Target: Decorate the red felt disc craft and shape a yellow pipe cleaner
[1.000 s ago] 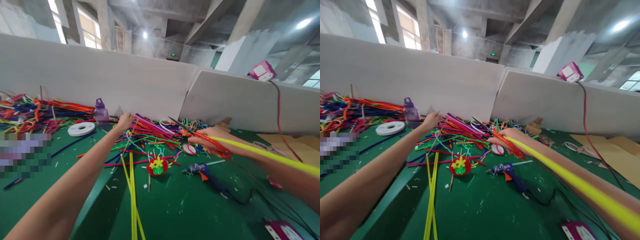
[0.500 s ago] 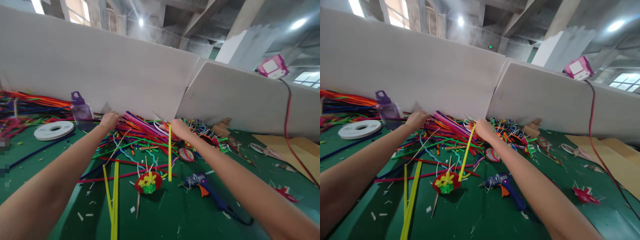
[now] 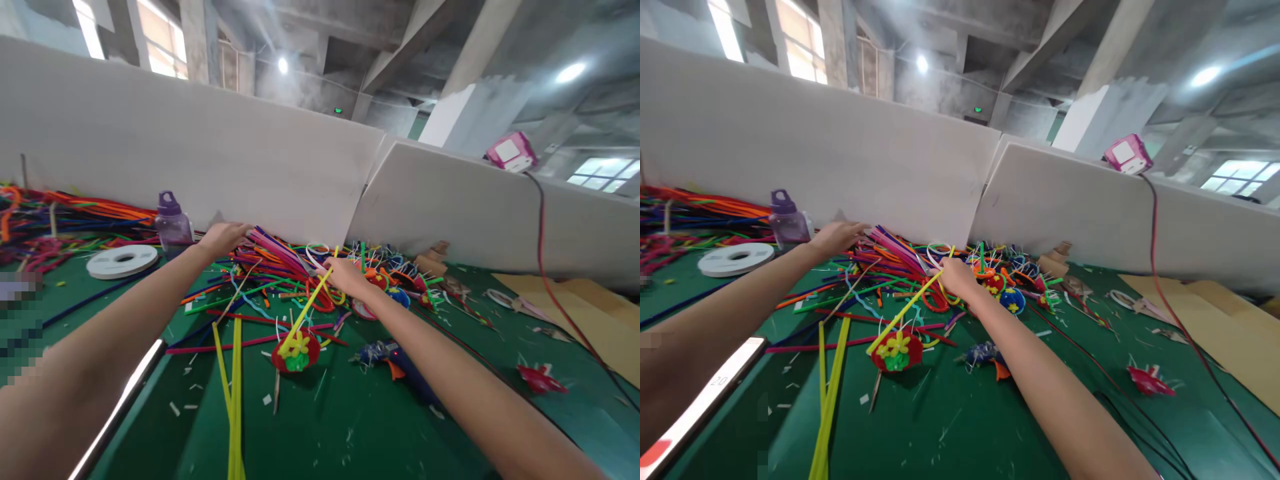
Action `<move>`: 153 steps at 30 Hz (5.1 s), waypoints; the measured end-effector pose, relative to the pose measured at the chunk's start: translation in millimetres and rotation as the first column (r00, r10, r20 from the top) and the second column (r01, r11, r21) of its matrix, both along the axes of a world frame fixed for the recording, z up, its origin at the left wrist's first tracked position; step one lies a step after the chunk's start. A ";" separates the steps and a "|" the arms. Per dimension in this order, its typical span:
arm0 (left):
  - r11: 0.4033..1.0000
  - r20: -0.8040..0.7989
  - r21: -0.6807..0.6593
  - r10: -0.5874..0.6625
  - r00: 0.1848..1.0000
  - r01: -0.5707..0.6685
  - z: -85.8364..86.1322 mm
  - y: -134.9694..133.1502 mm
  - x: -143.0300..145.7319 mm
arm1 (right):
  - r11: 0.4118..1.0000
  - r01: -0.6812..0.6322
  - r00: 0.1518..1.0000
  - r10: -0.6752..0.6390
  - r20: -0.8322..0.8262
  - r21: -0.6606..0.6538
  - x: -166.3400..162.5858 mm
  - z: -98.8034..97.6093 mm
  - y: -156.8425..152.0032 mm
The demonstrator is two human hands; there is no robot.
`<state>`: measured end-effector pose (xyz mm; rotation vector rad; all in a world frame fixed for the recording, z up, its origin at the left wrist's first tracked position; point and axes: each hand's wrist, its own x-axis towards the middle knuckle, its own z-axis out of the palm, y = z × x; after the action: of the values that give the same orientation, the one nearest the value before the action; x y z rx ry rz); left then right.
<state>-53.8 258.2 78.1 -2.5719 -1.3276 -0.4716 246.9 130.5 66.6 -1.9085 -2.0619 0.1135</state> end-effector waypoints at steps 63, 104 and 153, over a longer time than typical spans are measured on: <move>0.802 0.924 -0.098 0.294 -0.246 0.589 -42.2 -295.4 82.0 | 0.913 -0.081 0.996 0.059 0.065 0.401 -9.0 -36.4 -208.7; 0.472 0.874 -0.316 0.482 0.060 0.823 -55.1 -308.5 95.9 | 0.859 0.488 0.873 -0.479 0.092 -0.154 86.3 -41.6 -209.7; 0.501 0.892 -0.352 0.435 0.121 0.790 -57.3 -303.6 95.7 | 0.786 -0.293 0.890 0.432 -0.145 0.544 2.8 -54.2 -215.5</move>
<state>41.9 -45.3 20.9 -3.2244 -1.6735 -2.8333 249.8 -85.0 12.4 -1.0986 -1.9955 -0.0826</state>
